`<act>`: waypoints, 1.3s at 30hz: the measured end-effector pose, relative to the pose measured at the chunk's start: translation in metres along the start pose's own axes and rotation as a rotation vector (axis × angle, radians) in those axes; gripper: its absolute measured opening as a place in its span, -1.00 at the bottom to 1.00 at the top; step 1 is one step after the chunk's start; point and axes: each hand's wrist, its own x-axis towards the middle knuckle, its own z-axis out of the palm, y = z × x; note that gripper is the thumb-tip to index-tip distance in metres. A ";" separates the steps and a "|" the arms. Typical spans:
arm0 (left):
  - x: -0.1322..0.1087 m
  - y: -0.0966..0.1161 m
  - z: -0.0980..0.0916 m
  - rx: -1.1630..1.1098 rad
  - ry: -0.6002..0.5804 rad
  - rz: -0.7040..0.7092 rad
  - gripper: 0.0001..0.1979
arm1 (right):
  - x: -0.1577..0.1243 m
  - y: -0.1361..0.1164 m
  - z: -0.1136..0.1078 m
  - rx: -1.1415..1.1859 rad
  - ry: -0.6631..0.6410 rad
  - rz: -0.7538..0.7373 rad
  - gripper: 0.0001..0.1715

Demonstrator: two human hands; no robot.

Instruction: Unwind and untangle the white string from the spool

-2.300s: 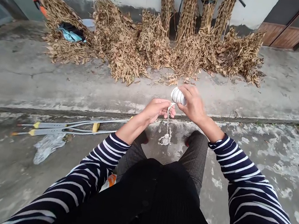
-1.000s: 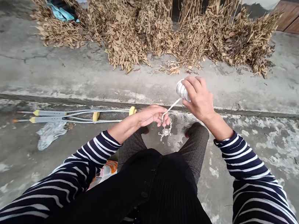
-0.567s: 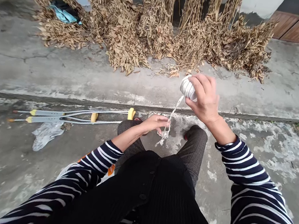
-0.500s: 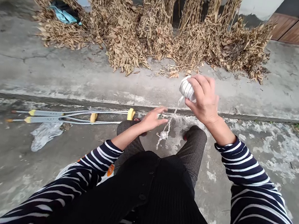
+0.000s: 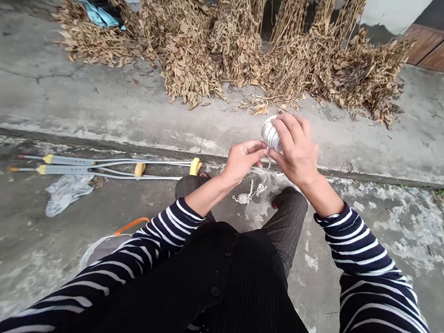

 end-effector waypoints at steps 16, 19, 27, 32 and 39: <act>-0.002 -0.011 -0.022 0.430 0.066 0.543 -0.89 | 0.001 0.012 0.010 -0.031 0.055 0.108 -0.29; -0.010 -0.014 -0.023 0.441 0.100 0.462 -0.90 | 0.000 0.018 0.011 -0.007 0.072 0.096 -0.26; 0.001 -0.008 -0.009 0.244 0.129 0.138 -0.89 | 0.001 0.010 0.008 0.017 0.084 0.128 -0.26; -0.002 0.004 -0.006 -0.028 0.033 -0.093 -0.94 | -0.001 0.011 0.007 0.009 0.071 0.137 -0.26; -0.001 0.014 -0.035 -0.290 -0.276 -0.350 -0.71 | -0.006 0.010 0.006 0.042 0.059 0.092 -0.23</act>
